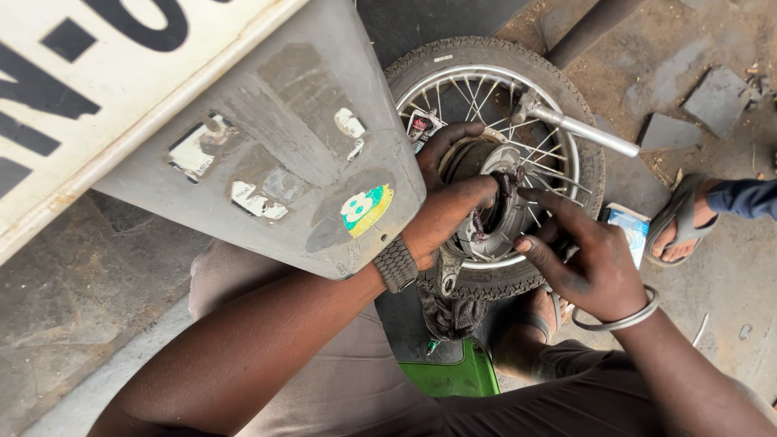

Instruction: The person sits on the workshop floor disassembling a motorcycle rear wheel hub, removing brake shoes and small parts from the hub assembly by hand. They then reposition the wheel and work the tire bead away from the rim edge, holding the wheel steady with one hand while working around it with the other.

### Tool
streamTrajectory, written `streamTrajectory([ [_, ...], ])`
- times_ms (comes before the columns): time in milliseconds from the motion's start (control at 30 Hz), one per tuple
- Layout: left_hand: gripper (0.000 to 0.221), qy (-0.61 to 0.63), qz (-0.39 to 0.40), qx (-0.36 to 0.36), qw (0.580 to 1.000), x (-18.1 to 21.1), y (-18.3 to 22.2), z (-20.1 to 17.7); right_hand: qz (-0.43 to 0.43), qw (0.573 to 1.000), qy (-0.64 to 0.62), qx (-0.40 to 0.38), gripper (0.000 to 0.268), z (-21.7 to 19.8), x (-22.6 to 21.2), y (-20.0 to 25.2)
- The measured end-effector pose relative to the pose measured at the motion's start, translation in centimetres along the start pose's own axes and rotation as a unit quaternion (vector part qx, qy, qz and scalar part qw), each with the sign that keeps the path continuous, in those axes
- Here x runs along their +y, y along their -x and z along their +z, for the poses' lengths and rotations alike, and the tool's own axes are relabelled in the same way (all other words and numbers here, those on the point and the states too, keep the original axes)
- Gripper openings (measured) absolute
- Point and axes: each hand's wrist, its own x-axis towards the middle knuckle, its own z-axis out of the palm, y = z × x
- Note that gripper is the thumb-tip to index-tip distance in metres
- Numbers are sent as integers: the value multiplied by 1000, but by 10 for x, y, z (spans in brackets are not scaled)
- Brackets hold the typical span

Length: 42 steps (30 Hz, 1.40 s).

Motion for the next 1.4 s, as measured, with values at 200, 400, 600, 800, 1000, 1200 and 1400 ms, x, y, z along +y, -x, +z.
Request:
streamTrajectory([
  [200, 63, -66, -51, 27, 996, 10, 0, 1, -94, 953, 288, 11, 54, -1, -16, -8],
  [400, 53, -151, 0, 75, 986, 13, 6, -6, -142, 943, 301, 31, 50, -3, -25, -12],
  [600, 54, -16, -37, 43, 998, 4, 8, -8, -125, 935, 333, -1, 41, 11, -23, -6],
  [800, 51, -29, 1, 51, 998, -1, 10, -12, -148, 931, 332, 27, 47, 9, -50, -11],
  [1000, 54, -71, -57, 40, 995, 6, 15, -18, -145, 918, 368, -7, 50, 13, -42, -11],
  [1200, 39, -213, 18, -8, 977, 1, 16, -50, -199, 911, 354, -65, 54, 0, -50, -14],
  [1400, 33, -350, 83, -74, 930, -12, 10, -77, -187, 910, 369, -12, 43, 1, -15, -10],
])
